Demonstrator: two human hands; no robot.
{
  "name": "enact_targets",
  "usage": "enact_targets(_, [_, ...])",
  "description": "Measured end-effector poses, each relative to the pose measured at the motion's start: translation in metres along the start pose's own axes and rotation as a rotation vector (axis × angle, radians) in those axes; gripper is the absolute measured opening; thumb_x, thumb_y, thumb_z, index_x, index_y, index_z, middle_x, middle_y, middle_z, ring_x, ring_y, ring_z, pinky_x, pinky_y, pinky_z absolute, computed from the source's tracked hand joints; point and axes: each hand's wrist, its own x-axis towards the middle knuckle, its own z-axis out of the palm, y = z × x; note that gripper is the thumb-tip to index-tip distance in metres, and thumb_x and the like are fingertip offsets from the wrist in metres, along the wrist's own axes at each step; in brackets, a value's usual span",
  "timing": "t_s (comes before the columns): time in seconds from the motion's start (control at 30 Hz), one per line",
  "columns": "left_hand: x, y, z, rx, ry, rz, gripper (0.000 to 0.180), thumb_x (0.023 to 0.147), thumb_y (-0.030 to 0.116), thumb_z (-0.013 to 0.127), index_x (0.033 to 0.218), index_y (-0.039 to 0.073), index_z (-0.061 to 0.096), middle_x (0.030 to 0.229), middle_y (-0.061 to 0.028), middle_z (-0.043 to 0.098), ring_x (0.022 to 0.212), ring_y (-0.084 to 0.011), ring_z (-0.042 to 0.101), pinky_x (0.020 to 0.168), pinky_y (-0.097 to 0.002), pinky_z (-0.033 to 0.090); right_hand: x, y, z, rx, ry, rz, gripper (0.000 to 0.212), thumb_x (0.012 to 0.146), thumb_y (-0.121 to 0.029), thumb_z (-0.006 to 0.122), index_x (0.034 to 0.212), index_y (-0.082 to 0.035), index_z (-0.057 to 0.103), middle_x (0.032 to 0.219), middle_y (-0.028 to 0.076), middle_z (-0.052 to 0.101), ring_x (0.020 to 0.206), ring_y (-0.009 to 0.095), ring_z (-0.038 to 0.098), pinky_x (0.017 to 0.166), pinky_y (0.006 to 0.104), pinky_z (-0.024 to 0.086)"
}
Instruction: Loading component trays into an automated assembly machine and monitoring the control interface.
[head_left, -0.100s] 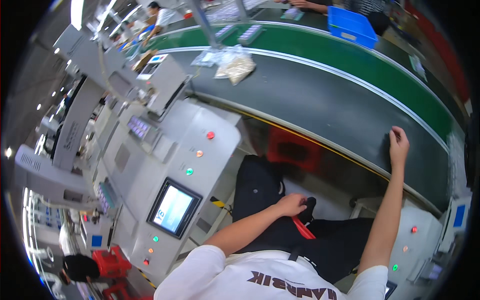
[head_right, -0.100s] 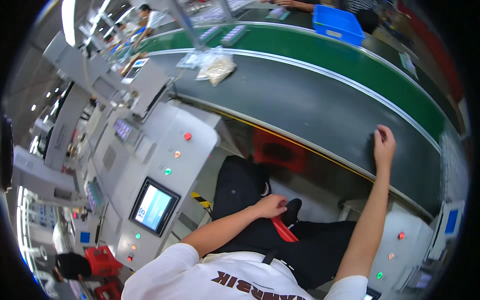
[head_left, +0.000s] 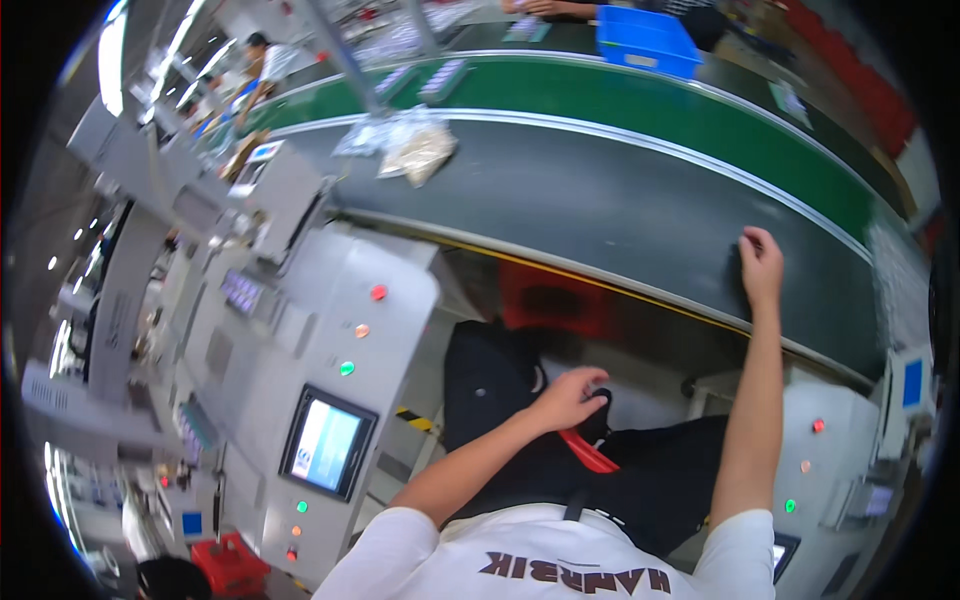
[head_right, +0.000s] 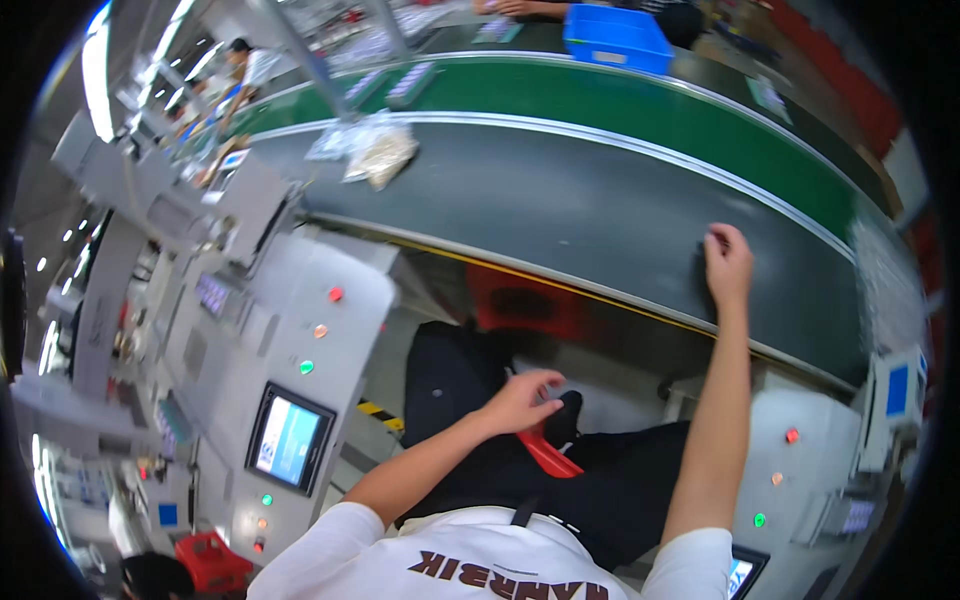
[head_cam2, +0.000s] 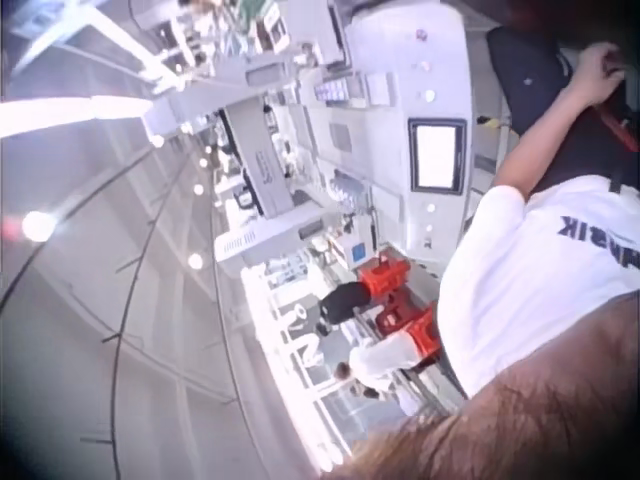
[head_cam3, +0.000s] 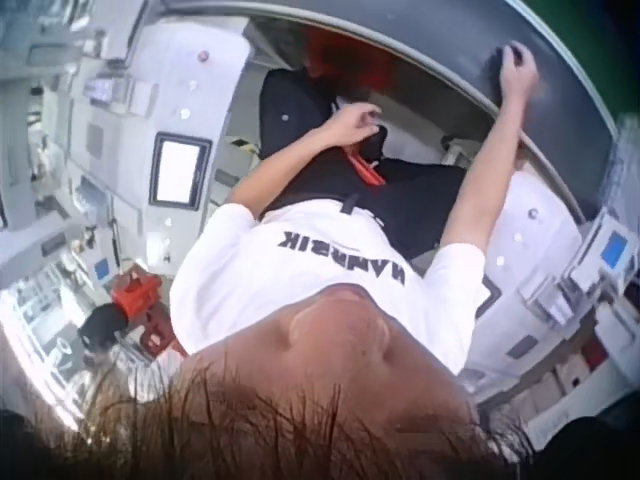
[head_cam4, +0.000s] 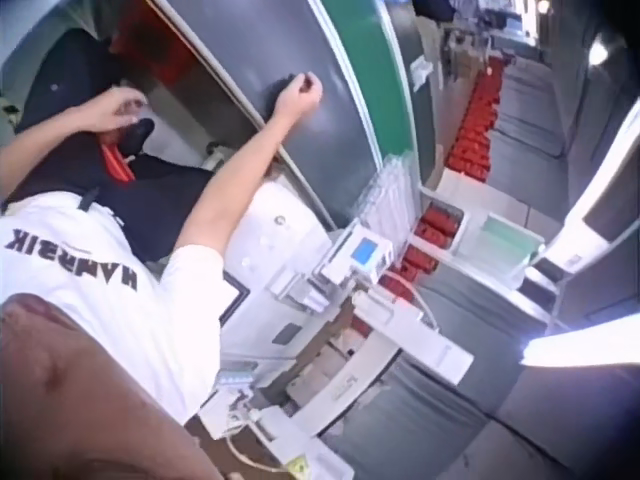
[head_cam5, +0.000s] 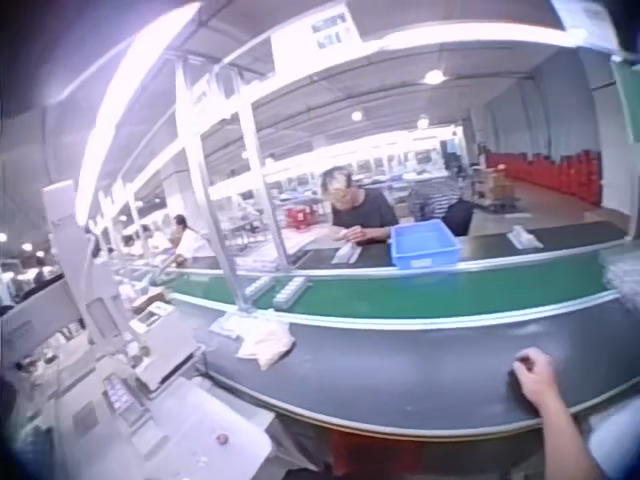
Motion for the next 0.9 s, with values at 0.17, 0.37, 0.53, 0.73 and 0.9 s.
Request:
enact_targets(0.17, [0.016,0.215,-0.107,-0.048,0.218,0.471,0.060,0.079,0.009,0.087,0.133,0.003,0.063,0.127,-0.0116,0.065,0.100,-0.0181,0.066,0.077,-0.0290,0.055,0.005,-0.010,0.007,0.056,0.088,0.003,0.019,0.096,-0.011,0.070,0.109,0.001,0.072,0.102,0.013,0.073,0.089,0.021,0.071,0.083,0.0333,0.057])
enact_targets(0.37, [0.008,0.355,-0.187,0.467,0.569,1.322,0.112,0.064,0.040,0.101,0.153,0.002,0.045,0.145,-0.0208,0.056,0.129,-0.0310,0.058,0.087,-0.0332,0.054,-0.002,-0.019,0.010,0.038,0.060,0.011,0.016,0.094,-0.010,0.071,0.105,0.001,0.071,0.096,0.012,0.072,0.080,0.018,0.066,0.077,0.0324,0.056])
enact_targets(0.53, [0.006,0.385,-0.199,0.574,0.610,1.422,0.107,0.066,0.038,0.100,0.151,0.002,0.046,0.146,-0.0209,0.055,0.129,-0.0311,0.057,0.090,-0.0345,0.052,-0.015,-0.022,0.005,0.116,0.107,0.009,0.012,0.092,-0.007,0.069,0.102,0.001,0.071,0.097,0.011,0.068,0.080,0.020,0.066,0.076,0.0330,0.055])
enact_targets(0.73, [0.000,0.377,-0.187,0.604,0.653,1.303,0.101,0.068,0.036,0.098,0.149,0.002,0.048,0.146,-0.0212,0.055,0.130,-0.0313,0.057,0.094,-0.0361,0.050,-0.015,-0.072,0.016,-0.045,0.167,-0.123,0.013,0.093,-0.008,0.067,0.103,0.000,0.071,0.100,0.012,0.071,0.081,0.020,0.068,0.078,0.0332,0.057])
enact_targets(0.9, [0.017,0.373,-0.190,0.539,0.704,1.284,0.097,0.070,0.034,0.097,0.148,0.002,0.049,0.146,-0.0213,0.055,0.131,-0.0315,0.056,0.097,-0.0374,0.048,0.012,-0.011,-0.001,0.071,0.111,0.020,0.014,0.093,-0.008,0.069,0.104,0.001,0.071,0.100,0.012,0.071,0.081,0.019,0.069,0.078,0.0325,0.057])
